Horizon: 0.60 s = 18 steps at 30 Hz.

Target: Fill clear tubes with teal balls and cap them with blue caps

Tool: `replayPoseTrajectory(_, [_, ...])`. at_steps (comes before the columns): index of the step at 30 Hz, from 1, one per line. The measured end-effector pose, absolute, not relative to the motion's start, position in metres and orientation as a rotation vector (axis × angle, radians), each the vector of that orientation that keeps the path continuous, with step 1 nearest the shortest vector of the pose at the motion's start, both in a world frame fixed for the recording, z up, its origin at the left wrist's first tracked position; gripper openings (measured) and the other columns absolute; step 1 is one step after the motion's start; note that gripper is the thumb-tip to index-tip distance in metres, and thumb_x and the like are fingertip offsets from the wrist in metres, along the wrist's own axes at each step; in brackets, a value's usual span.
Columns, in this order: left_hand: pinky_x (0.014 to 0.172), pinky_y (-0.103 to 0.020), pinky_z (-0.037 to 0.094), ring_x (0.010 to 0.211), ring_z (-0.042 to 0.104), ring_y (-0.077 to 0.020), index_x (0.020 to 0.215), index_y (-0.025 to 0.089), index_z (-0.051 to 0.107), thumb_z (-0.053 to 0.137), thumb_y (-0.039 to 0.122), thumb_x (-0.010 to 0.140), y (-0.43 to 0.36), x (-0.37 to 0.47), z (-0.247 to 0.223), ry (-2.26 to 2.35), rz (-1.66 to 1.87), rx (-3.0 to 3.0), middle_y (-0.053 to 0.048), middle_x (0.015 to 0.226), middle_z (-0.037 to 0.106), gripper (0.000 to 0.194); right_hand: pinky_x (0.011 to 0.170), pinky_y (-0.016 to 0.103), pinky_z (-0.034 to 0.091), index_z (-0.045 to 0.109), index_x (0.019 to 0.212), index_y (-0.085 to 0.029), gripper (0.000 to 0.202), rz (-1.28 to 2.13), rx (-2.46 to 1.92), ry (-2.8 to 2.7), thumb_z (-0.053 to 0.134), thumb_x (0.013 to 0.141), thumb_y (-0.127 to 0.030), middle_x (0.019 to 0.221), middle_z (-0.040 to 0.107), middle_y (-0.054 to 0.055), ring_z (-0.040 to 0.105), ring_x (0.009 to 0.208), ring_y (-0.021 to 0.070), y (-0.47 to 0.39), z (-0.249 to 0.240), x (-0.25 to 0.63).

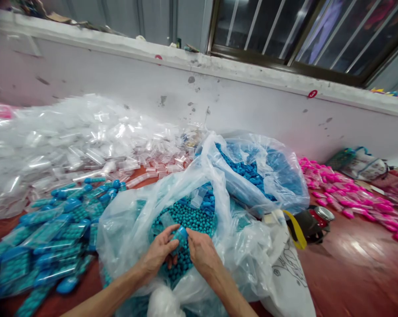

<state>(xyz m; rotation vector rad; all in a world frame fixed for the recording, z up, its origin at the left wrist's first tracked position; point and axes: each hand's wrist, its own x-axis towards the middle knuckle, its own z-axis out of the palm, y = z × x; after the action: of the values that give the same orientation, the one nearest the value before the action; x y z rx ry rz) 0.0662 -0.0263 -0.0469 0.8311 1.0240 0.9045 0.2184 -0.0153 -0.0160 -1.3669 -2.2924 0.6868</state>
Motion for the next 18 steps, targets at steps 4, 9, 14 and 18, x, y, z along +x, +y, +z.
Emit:
replayPoseTrajectory(4, [0.033,-0.018,0.032,0.037,0.048,-0.0083,0.128,0.012,0.034,0.065,0.039,0.064,-0.028,0.067,-0.044,1.039,0.896,0.801,0.003,0.061,0.056,0.077,0.055,0.021,0.035,0.058,0.075,-0.017,0.031,0.688,-1.371,-2.275,0.031,0.089,-0.02,0.062,0.057,0.0,0.05,0.056,0.0121,-0.015,-0.014,0.215])
replayPoseTrajectory(9, [0.03,-0.017,0.027,0.033,0.042,-0.0057,0.109,0.014,0.049,0.062,0.039,0.063,-0.03,0.073,-0.046,1.098,0.962,0.774,0.006,0.054,0.05,0.053,0.059,0.022,0.037,0.06,0.082,-0.018,0.031,0.736,-1.22,-2.293,0.03,0.09,-0.021,0.065,0.057,0.0,0.051,0.06,0.012,-0.014,-0.017,0.215])
replayPoseTrajectory(14, [0.03,-0.017,0.026,0.032,0.042,-0.0056,0.104,0.017,0.049,0.061,0.041,0.065,-0.03,0.072,-0.045,1.143,0.982,0.766,0.007,0.055,0.05,0.048,0.066,0.025,0.041,0.062,0.092,-0.019,0.029,0.728,-1.167,-2.333,0.033,0.089,-0.021,0.072,0.057,0.002,0.053,0.069,0.0138,-0.015,-0.013,0.219])
replayPoseTrajectory(18, [0.033,-0.018,0.032,0.034,0.05,-0.0091,0.103,0.019,0.046,0.062,0.043,0.062,-0.028,0.063,-0.039,1.122,0.869,0.837,0.007,0.057,0.051,0.05,0.068,0.027,0.045,0.062,0.097,-0.021,0.022,0.982,-1.275,-2.035,0.051,0.079,-0.022,0.08,0.059,0.002,0.055,0.073,0.0148,-0.008,-0.022,0.224])
